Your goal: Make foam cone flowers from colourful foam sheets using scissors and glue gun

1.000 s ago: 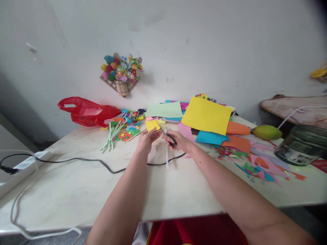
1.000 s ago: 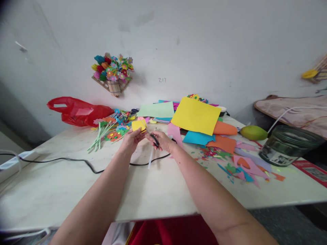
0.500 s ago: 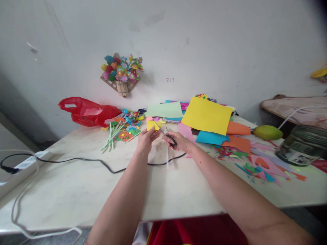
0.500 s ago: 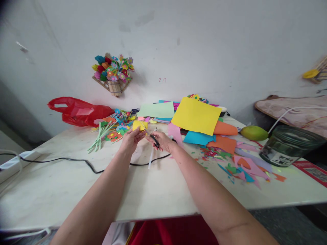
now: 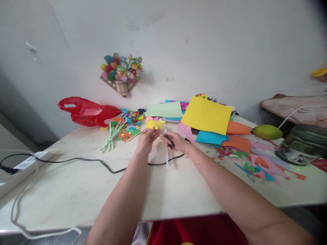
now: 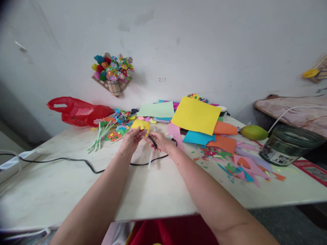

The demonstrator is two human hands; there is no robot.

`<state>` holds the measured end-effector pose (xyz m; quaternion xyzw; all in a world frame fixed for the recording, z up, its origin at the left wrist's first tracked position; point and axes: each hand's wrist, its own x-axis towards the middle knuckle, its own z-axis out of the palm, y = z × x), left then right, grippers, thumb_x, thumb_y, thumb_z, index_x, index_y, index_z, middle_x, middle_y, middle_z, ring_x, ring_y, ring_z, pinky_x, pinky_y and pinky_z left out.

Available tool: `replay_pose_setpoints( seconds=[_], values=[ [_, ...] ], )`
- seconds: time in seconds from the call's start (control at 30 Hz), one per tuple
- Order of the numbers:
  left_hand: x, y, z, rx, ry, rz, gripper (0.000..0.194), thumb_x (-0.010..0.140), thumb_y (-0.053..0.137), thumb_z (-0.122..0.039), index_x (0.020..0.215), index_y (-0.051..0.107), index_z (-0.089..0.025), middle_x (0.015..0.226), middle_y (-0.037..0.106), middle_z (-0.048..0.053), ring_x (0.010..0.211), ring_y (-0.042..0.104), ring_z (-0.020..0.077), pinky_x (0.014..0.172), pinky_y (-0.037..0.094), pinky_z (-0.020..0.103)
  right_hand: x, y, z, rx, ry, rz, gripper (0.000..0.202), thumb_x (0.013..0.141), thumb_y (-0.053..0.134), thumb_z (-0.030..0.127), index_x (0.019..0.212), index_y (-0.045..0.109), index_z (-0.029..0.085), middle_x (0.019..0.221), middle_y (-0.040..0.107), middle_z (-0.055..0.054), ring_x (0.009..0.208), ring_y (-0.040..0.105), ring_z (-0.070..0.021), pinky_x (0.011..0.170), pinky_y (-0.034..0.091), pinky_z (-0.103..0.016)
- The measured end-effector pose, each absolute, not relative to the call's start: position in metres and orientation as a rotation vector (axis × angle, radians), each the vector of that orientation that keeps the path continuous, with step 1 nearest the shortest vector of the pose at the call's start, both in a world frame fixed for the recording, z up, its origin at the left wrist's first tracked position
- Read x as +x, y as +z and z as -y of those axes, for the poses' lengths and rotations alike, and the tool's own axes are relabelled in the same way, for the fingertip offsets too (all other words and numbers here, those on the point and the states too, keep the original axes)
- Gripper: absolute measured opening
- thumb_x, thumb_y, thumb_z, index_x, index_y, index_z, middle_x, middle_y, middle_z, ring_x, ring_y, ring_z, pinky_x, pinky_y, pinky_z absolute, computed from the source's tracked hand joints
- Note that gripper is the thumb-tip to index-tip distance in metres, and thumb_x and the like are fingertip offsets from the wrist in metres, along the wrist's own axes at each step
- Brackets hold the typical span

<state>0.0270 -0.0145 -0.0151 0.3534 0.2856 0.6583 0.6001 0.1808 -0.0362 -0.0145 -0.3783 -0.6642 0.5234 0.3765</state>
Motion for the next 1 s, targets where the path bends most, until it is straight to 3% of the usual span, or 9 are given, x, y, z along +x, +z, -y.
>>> replay_pose_setpoints(
  seconds=[1.0],
  values=[
    [0.0256, -0.0158, 0.0141, 0.851, 1.489, -0.651, 0.025, 0.061, 0.078, -0.022, 0.066, 0.055, -0.015, 0.065, 0.068, 0.003, 0.063, 0.067, 0.0148, 0.070, 0.052, 0.028, 0.1831, -0.0132, 0.0390, -0.992, 1.303, 1.697, 0.038, 0.075, 0.056, 0.057, 0.074, 0.048, 0.020, 0.055, 0.049, 0.005, 0.038, 0.045, -0.0066, 0.029, 0.026, -0.018]
  ],
)
